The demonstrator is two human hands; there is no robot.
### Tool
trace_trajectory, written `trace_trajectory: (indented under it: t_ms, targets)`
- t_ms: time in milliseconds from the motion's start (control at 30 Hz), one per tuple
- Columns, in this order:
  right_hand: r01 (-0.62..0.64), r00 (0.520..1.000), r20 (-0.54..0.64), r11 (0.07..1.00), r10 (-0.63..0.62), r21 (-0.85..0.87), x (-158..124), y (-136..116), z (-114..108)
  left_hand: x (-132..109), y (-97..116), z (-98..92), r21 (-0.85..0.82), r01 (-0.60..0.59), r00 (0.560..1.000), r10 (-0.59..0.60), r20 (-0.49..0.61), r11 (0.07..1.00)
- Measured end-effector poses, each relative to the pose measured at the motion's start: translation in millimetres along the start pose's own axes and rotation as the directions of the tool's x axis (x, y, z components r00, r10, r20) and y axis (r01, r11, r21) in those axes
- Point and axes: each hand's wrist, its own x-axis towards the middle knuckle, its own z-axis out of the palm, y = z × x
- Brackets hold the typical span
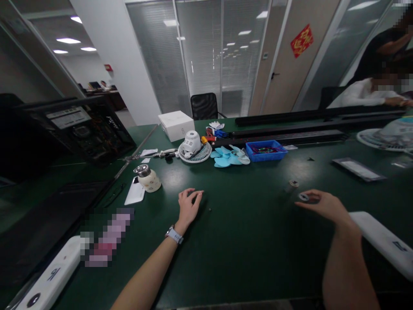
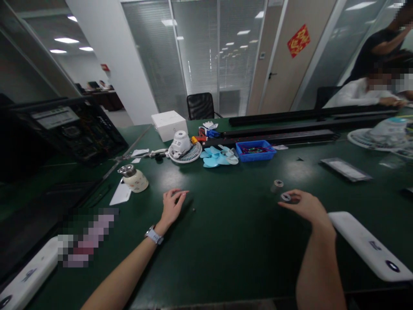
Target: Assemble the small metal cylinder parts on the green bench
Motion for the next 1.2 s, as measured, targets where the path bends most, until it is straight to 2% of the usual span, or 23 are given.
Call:
trace_trajectory:
  t_ms: [100,200,267,333,367,400,433,467,500,533,567,600,667,767,867,967,1033,1067,1133,1200]
  targets:
    - [-0.06,0.998,0.009,0.998,0.06,0.017,-0.5,13.0,2.8,-0.6,0.9,-0.2,-0.004,0.0,1.0,0.0,0.002,1.0]
    - [-0.02,0.998,-0.059,0.999,0.018,-0.03,-3.4,-0.7,-3.6,-0.6,0.2,0.5,-0.012,0.002,1.0,-0.002,-0.013,1.0]
    - [-0.003,0.974,-0.227,0.995,-0.019,-0.097,-6.7,-30.0,-9.7,0.0,-1.1,1.3,-0.02,0.012,0.999,-0.013,-0.041,1.0]
    - [0.03,0.901,-0.428,0.994,-0.071,-0.102,-10.7,-75.7,-7.4,0.9,-2.3,1.9,-0.028,0.03,0.997,-0.032,-0.075,0.999]
    - [0.087,0.859,-0.5,0.994,-0.107,-0.065,-13.0,-102.5,-0.4,1.3,-2.7,2.0,-0.031,0.04,0.995,-0.042,-0.091,0.999]
    - [0.178,0.865,-0.476,0.984,-0.16,-0.008,-15.5,-130.0,11.0,1.6,-3.0,2.1,-0.034,0.047,0.993,-0.05,-0.102,0.998]
    - [0.271,0.895,-0.385,0.96,-0.227,0.064,-18.4,-156.3,26.7,1.9,-3.1,2.1,-0.036,0.051,0.992,-0.055,-0.112,0.998]
    - [0.321,0.932,-0.226,0.936,-0.285,0.146,-21.5,-180.0,46.0,2.0,-3.1,2.1,-0.038,0.052,0.991,-0.056,-0.121,0.998]
    - [0.33,0.942,-0.028,0.916,-0.333,0.228,-24.8,-199.8,67.4,2.0,-3.0,2.1,-0.038,0.05,0.99,-0.054,-0.127,0.998]
    - [0.315,0.921,0.139,0.905,-0.364,0.287,-27.9,-215.3,89.7,2.0,-2.9,2.0,-0.037,0.045,0.99,-0.05,-0.133,0.998]
    - [0.297,0.89,0.255,0.906,-0.377,0.302,-30.7,-226.4,111.5,2.0,-2.8,1.9,-0.035,0.039,0.99,-0.043,-0.138,0.999]
    - [0.293,0.868,0.318,0.911,-0.381,0.291,-32.9,-233.7,131.4,2.1,-2.7,1.8,-0.033,0.031,0.989,-0.036,-0.142,0.999]
    - [0.309,0.866,0.334,0.923,-0.372,0.227,-35.6,-240.8,163.3,2.3,-2.7,1.7,-0.032,0.017,0.988,-0.021,-0.151,0.999]
    - [0.319,0.894,0.278,0.935,-0.351,0.155,-37.0,-245.2,187.5,2.8,-2.7,1.5,-0.029,0.004,0.988,-0.008,-0.154,1.0]
    - [0.317,0.899,0.262,0.934,-0.352,0.167,-35.9,-246.1,184.1,2.8,-3.1,1.5,-0.019,0.009,0.989,-0.012,-0.147,1.0]
    - [0.329,0.919,0.164,0.926,-0.359,0.184,-29.8,-228.6,152.3,2.8,-4.3,1.7,-0.019,0.028,0.99,-0.03,-0.141,0.999]
    - [0.352,0.935,-0.004,0.925,-0.355,0.143,-22.8,-199.5,119.2,2.9,-5.2,2.2,-0.021,0.031,0.99,-0.034,-0.137,0.999]
    - [0.36,0.929,-0.126,0.928,-0.347,0.097,-19.2,-180.1,101.5,3.0,-5.7,2.6,-0.02,0.03,0.99,-0.032,-0.134,0.999]
    - [0.307,0.881,-0.37,0.951,-0.293,-0.022,-14.0,-135.7,68.6,3.3,-6.5,3.6,-0.011,0.032,0.991,-0.033,-0.129,0.999]
    - [0.188,0.822,-0.524,0.975,-0.223,-0.121,-13.3,-91.3,43.5,3.6,-7.2,4.5,-0.001,0.041,0.992,-0.04,-0.121,0.999]
